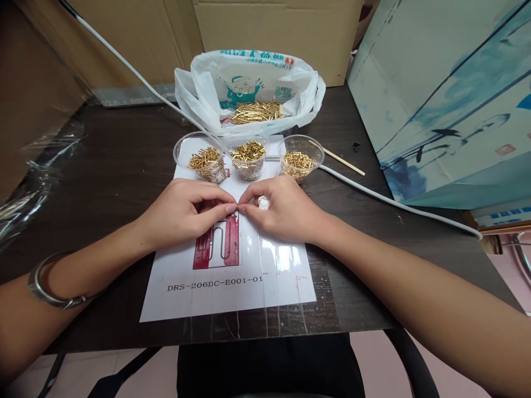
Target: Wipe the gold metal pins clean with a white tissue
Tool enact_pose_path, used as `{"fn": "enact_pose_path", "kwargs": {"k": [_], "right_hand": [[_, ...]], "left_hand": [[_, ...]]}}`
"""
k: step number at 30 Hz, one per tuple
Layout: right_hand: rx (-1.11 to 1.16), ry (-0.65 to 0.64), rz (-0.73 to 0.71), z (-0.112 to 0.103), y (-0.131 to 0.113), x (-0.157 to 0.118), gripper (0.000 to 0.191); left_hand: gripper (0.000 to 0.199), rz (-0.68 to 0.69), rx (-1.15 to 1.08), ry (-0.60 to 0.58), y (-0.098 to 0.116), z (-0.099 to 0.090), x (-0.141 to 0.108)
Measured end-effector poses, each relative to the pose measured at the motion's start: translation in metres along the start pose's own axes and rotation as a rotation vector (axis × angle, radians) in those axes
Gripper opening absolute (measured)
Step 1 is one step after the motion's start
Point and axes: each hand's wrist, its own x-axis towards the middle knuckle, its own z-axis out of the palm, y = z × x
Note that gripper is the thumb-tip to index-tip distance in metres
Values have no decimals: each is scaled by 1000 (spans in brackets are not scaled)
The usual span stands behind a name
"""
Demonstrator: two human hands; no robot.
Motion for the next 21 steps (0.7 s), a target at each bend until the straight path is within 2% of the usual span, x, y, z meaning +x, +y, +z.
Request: {"fn": "enact_pose_path", "kwargs": {"k": [16, 21], "right_hand": [[-126, -81, 221, 1, -17, 1, 19], [-173, -56, 283, 3, -21, 1, 19]], "left_hand": [[18, -7, -12, -18, 1, -1, 2], [17, -19, -23, 7, 0, -1, 2]]}}
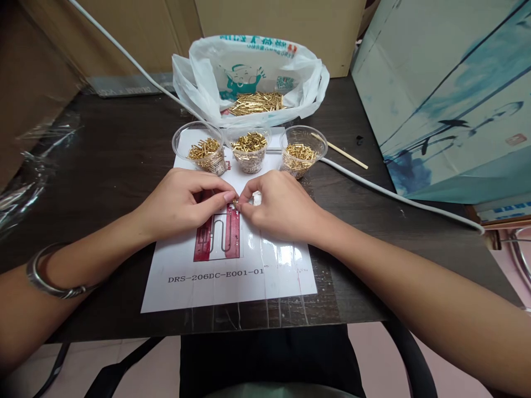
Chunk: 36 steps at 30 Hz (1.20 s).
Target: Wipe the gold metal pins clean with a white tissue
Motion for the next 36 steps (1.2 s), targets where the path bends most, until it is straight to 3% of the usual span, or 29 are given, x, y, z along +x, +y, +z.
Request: {"fn": "enact_pose_path", "kwargs": {"k": [9, 28, 36], "right_hand": [[19, 24, -50, 3, 3, 3, 18], [17, 32, -22, 4, 4, 2, 16], [26, 27, -21, 3, 3, 2, 16]], "left_hand": [[16, -63, -78, 18, -2, 1, 0], [20, -168, 166, 89, 9, -1, -3], [29, -255, 105, 90, 11, 1, -6]]}}
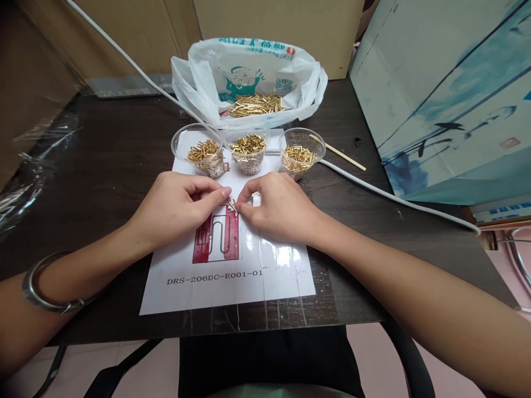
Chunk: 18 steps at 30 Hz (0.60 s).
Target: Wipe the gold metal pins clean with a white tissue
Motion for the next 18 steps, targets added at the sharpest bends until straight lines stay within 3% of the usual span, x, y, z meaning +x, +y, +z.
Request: {"fn": "enact_pose_path", "kwargs": {"k": [8, 18], "right_hand": [[21, 5, 0, -3, 2, 0, 18], [14, -19, 36, -7, 1, -3, 15]], "left_hand": [[14, 56, -21, -83, -2, -2, 4], [13, 62, 33, -215, -2, -8, 6]]}}
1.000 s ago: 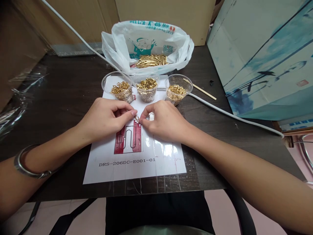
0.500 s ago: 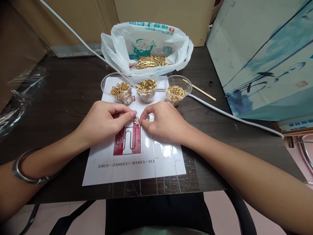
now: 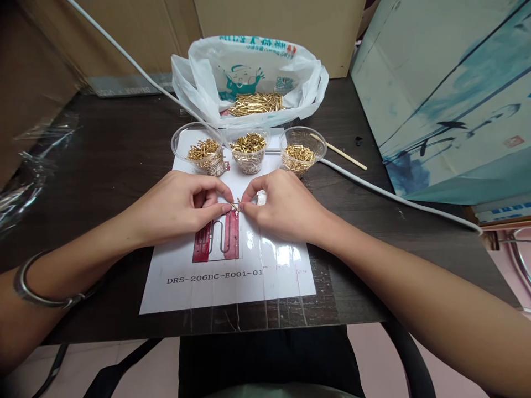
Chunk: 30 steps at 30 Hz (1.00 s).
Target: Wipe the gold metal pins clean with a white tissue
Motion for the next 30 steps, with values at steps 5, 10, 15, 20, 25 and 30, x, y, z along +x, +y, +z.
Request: {"fn": "enact_pose_path", "kwargs": {"k": [5, 10, 15, 20, 25, 30], "right_hand": [[-44, 3, -10, 1, -1, -2, 16], [-70, 19, -36, 4, -2, -3, 17], [-52, 22, -46, 6, -1, -2, 19], [-26, 34, -48, 6, 0, -1, 18], [-38, 26, -37, 6, -1, -1, 17], [-32, 25, -33, 5, -1, -2, 17]], "left_hand": [[13, -2, 21, -61, 0, -3, 0], [15, -4, -2, -48, -3, 0, 0], [16, 14, -68, 31, -3, 3, -1], [13, 69, -73, 77, -1, 4, -2], [13, 62, -70, 90, -1, 4, -1], [12, 76, -53, 101, -2, 5, -1]]}}
